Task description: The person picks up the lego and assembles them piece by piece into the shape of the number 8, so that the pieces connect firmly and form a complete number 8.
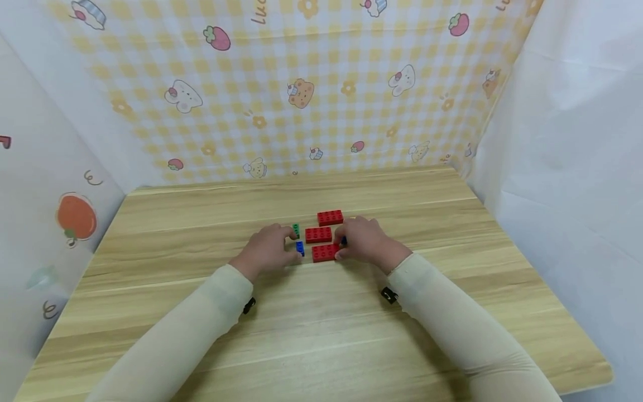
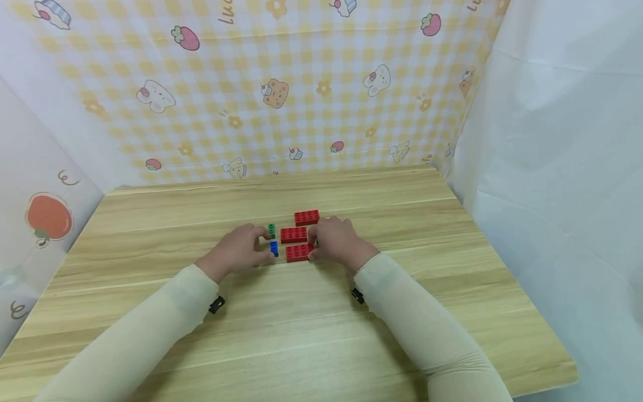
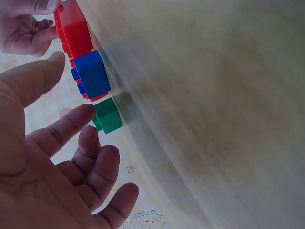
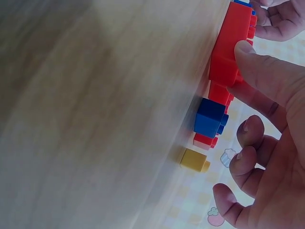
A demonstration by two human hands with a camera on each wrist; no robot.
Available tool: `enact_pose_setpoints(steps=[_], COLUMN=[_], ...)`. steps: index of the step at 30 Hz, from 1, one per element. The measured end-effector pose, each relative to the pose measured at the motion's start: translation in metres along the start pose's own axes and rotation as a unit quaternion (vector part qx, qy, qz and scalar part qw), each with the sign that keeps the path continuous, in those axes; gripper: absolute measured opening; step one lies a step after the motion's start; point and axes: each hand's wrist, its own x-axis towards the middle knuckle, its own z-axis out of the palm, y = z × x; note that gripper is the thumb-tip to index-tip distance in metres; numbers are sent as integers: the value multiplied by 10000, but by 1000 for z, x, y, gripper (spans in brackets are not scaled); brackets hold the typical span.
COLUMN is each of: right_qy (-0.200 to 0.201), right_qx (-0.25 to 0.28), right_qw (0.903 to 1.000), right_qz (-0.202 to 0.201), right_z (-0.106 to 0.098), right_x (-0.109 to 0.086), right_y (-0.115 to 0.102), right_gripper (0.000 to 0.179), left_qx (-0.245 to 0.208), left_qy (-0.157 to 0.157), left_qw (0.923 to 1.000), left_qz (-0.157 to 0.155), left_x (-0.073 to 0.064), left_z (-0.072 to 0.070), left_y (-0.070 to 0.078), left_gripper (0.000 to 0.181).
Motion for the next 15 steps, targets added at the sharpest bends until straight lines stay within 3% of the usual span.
enact_pose_setpoints(steps=[11, 15], right_qy=[-103, -119], right_qx=[46, 55], right_qw=[9999, 9999], right_qz=[53, 75], right_z=[-3, -3], right_x=[1, 0], right_y=[-1, -2], right_gripper=[20, 19], left_qx=[-246, -149], left_qy=[-148, -161], left_qw=[9994, 9996], left_qz=[-201, -201], left_x=[5, 7], left_z=[1, 2], left_y=[4, 5], left_gripper=[44, 40])
